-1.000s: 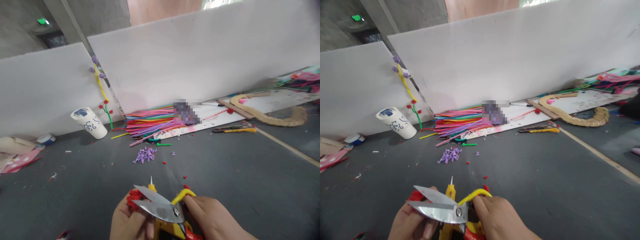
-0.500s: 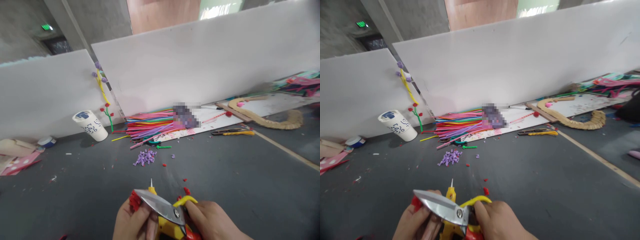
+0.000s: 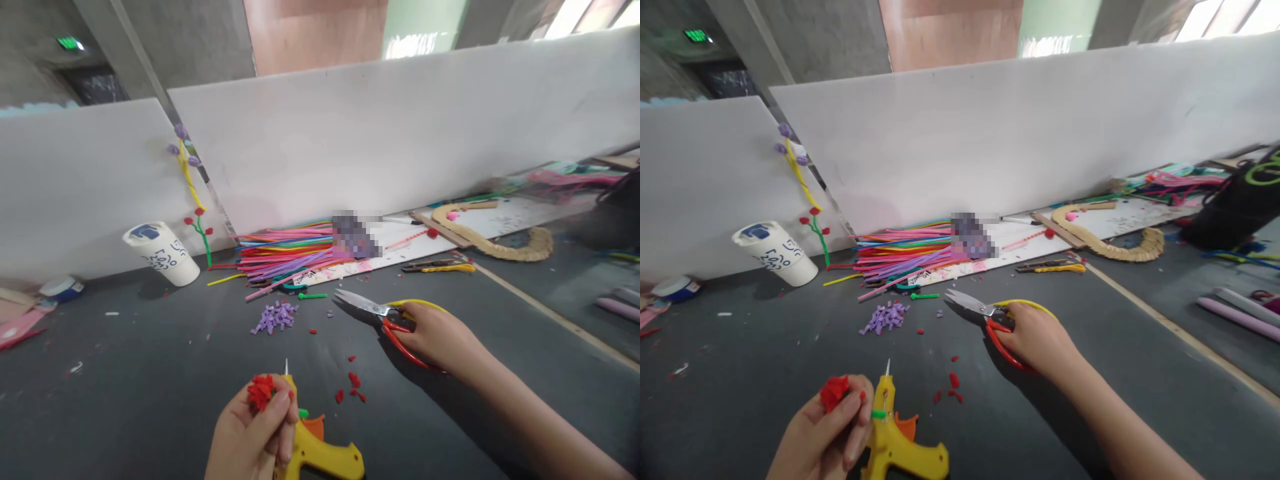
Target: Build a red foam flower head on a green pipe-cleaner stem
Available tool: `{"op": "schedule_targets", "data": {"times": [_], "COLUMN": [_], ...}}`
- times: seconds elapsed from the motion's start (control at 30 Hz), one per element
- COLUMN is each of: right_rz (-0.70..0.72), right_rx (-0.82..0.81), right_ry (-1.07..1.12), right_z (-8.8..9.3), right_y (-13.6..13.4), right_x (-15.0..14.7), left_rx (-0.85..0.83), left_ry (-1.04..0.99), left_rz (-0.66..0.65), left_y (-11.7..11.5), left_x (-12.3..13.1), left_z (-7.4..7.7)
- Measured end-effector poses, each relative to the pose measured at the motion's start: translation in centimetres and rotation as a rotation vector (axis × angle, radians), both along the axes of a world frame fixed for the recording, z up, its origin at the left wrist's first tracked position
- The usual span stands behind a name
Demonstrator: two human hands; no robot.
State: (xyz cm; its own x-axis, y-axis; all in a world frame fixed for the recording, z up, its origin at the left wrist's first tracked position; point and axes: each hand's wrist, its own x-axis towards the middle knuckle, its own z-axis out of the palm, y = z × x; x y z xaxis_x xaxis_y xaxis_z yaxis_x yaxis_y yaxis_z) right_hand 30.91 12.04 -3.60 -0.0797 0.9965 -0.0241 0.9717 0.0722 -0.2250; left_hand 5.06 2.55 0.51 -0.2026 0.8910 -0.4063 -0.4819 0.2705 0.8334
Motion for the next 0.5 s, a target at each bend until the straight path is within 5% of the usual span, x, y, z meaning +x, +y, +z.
{"op": "schedule_targets", "data": {"times": [0.17, 0.3, 0.4, 0.5], "right_rz": [0.086, 0.156, 0.473, 0.614], "right_rx": [0.027, 0.115, 0.126, 0.127], "right_ry": [0.023, 0.108, 0.612, 0.838], "right_z": [-0.3, 2.7, 5.1, 5.8], "right_y": [-0.2, -2.9, -5.6, -7.0], "right_x": [-0.1, -2.4, -5.6, -8.4], "left_rx": [0.000, 0.007, 0.020, 0.027], "left_ry": [0.060, 0.083, 0.104, 0.157], "left_rz": [0.000, -0.045, -0.072, -0.096], "left_y": [-0.1, -0.3, -0.5, -0.7], "left_x": [0.2, 0.4, 0.5, 0.6], "left_z": [0.0, -0.1, -0.4, -0.7]}}
